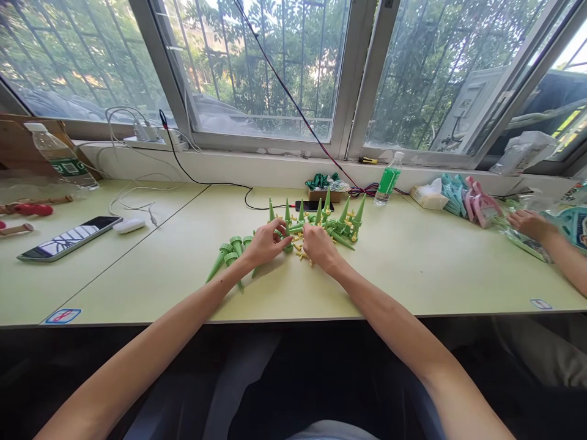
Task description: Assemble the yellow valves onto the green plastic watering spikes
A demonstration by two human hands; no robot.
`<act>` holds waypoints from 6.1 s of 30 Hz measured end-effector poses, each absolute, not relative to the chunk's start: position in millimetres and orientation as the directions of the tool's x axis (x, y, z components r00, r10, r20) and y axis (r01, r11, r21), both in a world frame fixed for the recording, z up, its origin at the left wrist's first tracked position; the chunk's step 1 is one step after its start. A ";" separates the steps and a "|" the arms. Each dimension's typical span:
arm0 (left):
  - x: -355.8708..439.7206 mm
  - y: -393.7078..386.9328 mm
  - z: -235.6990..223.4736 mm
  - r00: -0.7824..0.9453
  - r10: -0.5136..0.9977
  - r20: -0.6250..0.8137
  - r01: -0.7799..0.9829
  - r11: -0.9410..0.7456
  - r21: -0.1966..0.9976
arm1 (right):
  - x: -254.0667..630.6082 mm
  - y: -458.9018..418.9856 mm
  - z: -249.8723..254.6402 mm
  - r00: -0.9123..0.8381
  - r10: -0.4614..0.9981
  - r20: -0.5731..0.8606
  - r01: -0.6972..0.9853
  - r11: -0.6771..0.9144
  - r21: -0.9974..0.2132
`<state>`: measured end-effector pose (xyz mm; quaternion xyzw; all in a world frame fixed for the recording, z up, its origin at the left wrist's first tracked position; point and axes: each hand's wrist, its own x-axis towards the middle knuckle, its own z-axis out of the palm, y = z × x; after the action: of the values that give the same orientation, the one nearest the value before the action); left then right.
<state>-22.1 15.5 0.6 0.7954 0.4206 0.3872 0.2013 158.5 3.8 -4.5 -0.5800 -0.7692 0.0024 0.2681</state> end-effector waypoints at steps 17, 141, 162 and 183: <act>-22.5 15.4 -0.1 0.324 0.795 0.513 0.490 -0.605 0.628 | 156.2 1.8 -4.8 -0.189 0.803 0.566 0.730 0.500 -0.466; -22.6 17.4 1.9 0.244 0.773 0.586 0.372 -0.633 0.679 | 153.6 4.1 -6.2 -0.262 0.796 0.546 0.516 0.594 -0.618; -22.3 17.8 0.8 0.263 0.771 0.581 0.349 -0.637 0.688 | 154.2 4.7 -7.7 -0.232 0.829 0.509 0.537 0.545 -0.644; -22.2 17.2 1.8 0.249 0.762 0.599 0.340 -0.647 0.682 | 154.1 6.6 -8.9 -0.261 0.809 0.527 0.521 0.578 -0.629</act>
<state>-22.2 17.2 1.8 0.7609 0.3620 0.4946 0.2129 154.1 6.6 -8.9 -0.4282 -0.7762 0.1669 0.4316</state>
